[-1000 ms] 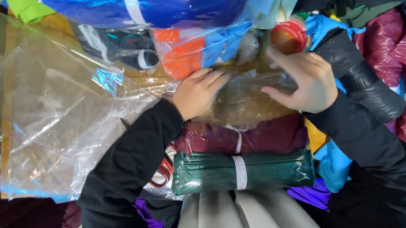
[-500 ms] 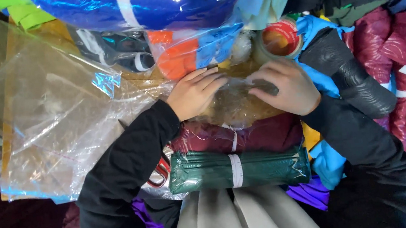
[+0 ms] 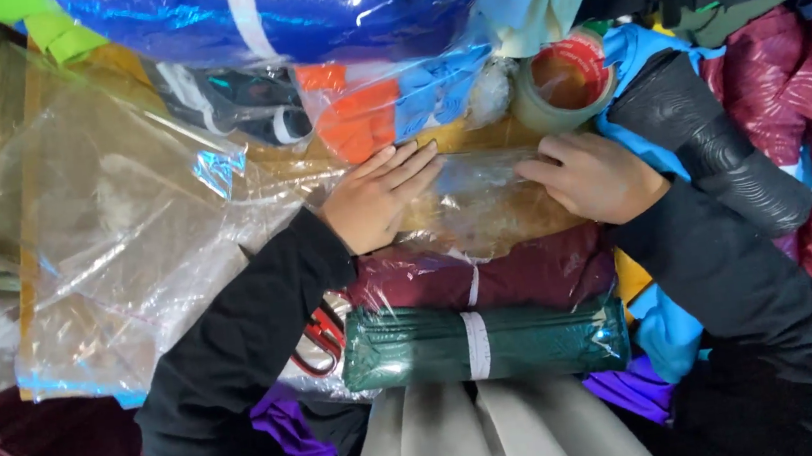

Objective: The person is folding various colored fabrics, placing them into clear plastic bags, and sealing the bags using adhesive tape.

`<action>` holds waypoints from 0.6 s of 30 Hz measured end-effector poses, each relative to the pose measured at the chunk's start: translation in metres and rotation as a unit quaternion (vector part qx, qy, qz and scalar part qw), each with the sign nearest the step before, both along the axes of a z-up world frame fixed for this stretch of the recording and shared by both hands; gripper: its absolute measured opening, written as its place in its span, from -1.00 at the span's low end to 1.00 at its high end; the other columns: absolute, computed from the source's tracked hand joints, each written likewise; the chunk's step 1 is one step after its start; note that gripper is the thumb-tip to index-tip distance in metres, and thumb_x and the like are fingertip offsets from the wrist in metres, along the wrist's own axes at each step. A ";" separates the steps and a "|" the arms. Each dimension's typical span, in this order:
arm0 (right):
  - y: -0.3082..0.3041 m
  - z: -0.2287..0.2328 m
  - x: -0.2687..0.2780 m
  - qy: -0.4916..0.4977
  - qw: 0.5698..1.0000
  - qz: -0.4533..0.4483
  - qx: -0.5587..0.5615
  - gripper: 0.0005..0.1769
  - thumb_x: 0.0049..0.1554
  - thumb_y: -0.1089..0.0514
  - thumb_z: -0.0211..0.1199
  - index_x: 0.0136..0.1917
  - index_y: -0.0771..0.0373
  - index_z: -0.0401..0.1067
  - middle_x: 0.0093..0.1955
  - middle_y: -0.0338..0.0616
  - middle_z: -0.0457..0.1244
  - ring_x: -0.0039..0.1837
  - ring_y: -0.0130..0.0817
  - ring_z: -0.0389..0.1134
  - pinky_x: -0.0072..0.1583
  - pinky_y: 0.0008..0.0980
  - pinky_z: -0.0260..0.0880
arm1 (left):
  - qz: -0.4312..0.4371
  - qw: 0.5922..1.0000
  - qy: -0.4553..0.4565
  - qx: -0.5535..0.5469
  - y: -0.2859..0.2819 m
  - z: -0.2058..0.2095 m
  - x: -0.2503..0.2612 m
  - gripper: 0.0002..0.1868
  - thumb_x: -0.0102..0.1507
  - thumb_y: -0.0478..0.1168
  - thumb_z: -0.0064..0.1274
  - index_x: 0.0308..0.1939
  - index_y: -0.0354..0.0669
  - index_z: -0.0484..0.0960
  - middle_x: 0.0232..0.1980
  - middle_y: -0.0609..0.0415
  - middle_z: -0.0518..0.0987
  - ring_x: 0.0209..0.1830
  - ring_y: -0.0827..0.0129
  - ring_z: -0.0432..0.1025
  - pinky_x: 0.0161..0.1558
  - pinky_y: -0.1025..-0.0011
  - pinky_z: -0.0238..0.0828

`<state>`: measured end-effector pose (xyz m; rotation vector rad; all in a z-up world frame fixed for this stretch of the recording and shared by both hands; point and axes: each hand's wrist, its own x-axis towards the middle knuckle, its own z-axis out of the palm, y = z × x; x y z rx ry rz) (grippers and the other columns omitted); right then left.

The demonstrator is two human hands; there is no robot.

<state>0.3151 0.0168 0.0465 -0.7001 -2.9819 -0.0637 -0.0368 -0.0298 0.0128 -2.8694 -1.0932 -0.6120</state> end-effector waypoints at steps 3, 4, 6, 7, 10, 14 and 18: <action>0.000 0.014 0.003 0.014 0.999 -0.006 -0.043 -0.75 0.23 0.17 0.15 0.19 0.08 0.43 -0.14 -0.29 0.15 -0.20 -0.24 0.27 -0.15 -0.22 0.40 | -0.018 1.000 -0.019 0.009 0.001 0.004 -0.001 -0.56 0.41 -0.11 -0.14 0.38 0.01 0.45 0.63 0.15 0.21 0.58 0.28 0.16 0.57 0.28 -0.15; 0.000 0.015 0.005 0.011 0.999 -0.007 -0.043 -0.75 0.23 0.17 0.15 0.19 0.08 0.43 -0.14 -0.29 0.15 -0.20 -0.24 0.27 -0.15 -0.22 0.40 | -0.019 1.000 -0.022 0.009 0.003 0.005 0.000 -0.56 0.41 -0.11 -0.14 0.38 0.01 0.45 0.63 0.15 0.21 0.58 0.28 0.16 0.57 0.28 -0.15; 0.001 0.013 0.004 0.025 0.999 0.013 -0.027 -0.69 0.21 0.15 0.17 0.23 0.07 0.42 -0.12 -0.26 0.17 -0.18 -0.22 0.30 -0.16 -0.22 0.41 | -0.031 0.999 -0.037 0.020 0.001 0.006 -0.001 -0.62 0.34 -0.15 -0.03 0.24 -0.01 0.56 0.62 0.10 0.22 0.56 0.21 0.20 0.56 0.25 -0.10; 0.001 0.009 0.003 0.026 0.999 0.017 -0.030 -0.69 0.21 0.15 0.17 0.23 0.07 0.42 -0.12 -0.26 0.17 -0.18 -0.22 0.30 -0.16 -0.22 0.41 | -0.027 0.999 -0.035 0.017 0.001 0.002 -0.001 -0.62 0.34 -0.15 -0.03 0.24 -0.01 0.56 0.62 0.10 0.22 0.56 0.21 0.20 0.56 0.25 -0.10; -0.001 -0.006 0.004 0.065 0.995 0.019 -0.071 -0.73 0.22 0.09 0.18 0.20 0.09 0.43 -0.11 -0.31 0.21 -0.12 -0.21 0.34 -0.13 -0.26 0.45 | -0.047 0.997 -0.040 0.053 0.003 -0.005 0.001 -0.71 0.38 -0.12 -0.03 0.15 -0.01 0.60 0.57 0.08 0.30 0.54 0.19 0.24 0.56 0.22 -0.08; -0.002 -0.019 0.006 0.029 0.998 -0.010 -0.048 -0.93 0.23 0.18 0.15 -0.01 0.16 0.34 -0.19 -0.25 0.15 -0.14 -0.11 0.30 -0.15 -0.20 0.40 | -0.044 0.988 -0.047 0.144 0.008 -0.011 0.006 -0.76 0.43 -0.15 -0.06 0.10 -0.04 0.64 0.46 0.06 0.45 0.44 0.21 0.35 0.53 0.22 0.08; -0.007 -0.017 0.001 0.017 1.000 -0.005 -0.010 -0.96 0.27 0.20 0.17 -0.01 0.17 0.34 -0.19 -0.20 0.19 -0.13 -0.13 0.32 -0.11 -0.23 0.42 | -0.022 0.972 -0.017 0.233 0.010 -0.015 0.007 -0.76 0.47 -0.18 -0.06 0.17 -0.04 0.62 0.38 0.00 0.52 0.32 0.18 0.46 0.46 0.18 0.22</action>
